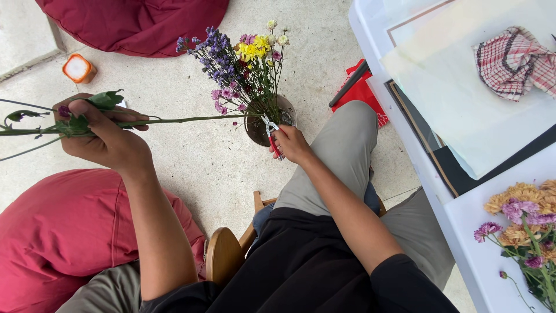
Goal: The person trims flower stems using shears, wipes the stems with a cloth, and assembles them into a bouquet on a table.
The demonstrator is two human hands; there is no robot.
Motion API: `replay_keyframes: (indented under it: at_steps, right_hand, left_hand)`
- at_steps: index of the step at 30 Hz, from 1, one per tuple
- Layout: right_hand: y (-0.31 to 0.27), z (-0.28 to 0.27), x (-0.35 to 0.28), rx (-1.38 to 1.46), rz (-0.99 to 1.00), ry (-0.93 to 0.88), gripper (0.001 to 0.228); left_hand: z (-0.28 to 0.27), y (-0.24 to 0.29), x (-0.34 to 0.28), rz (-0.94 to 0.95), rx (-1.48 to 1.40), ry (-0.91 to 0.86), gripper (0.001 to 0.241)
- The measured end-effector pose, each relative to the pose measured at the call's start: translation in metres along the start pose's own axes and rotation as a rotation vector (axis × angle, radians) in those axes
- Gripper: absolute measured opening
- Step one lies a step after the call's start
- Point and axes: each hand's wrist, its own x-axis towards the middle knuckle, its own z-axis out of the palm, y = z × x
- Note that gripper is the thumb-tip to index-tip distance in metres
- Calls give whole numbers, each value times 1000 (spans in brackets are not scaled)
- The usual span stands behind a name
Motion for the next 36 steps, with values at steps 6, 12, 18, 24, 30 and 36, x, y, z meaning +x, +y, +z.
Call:
replay_keyframes:
  at_steps: [6,12,18,24,30,36]
  right_hand:
    - [-3,-2,-2,-19,11,23,25]
    - [-9,-1,-7,-86,-5,17,26]
    - [-8,-1,-6,-204,30,47,25]
    - [32,-1,22,-528,-93,166,25]
    - [22,-3,15,-485,-100,216,22]
    - [13,-3,2,-59,-603,199,49]
  left_hand:
    - [3,1,-1,25,16,-17,45]
    - [2,-2,-2,22,28,-23,49]
    - [6,-4,-7,0,34,-25,47]
    - [11,-18,-15,-93,-19,-57,36]
    - [11,-16,-10,-15,55,-49,42]
    - [18,-11,-17,-61,58,-56,47]
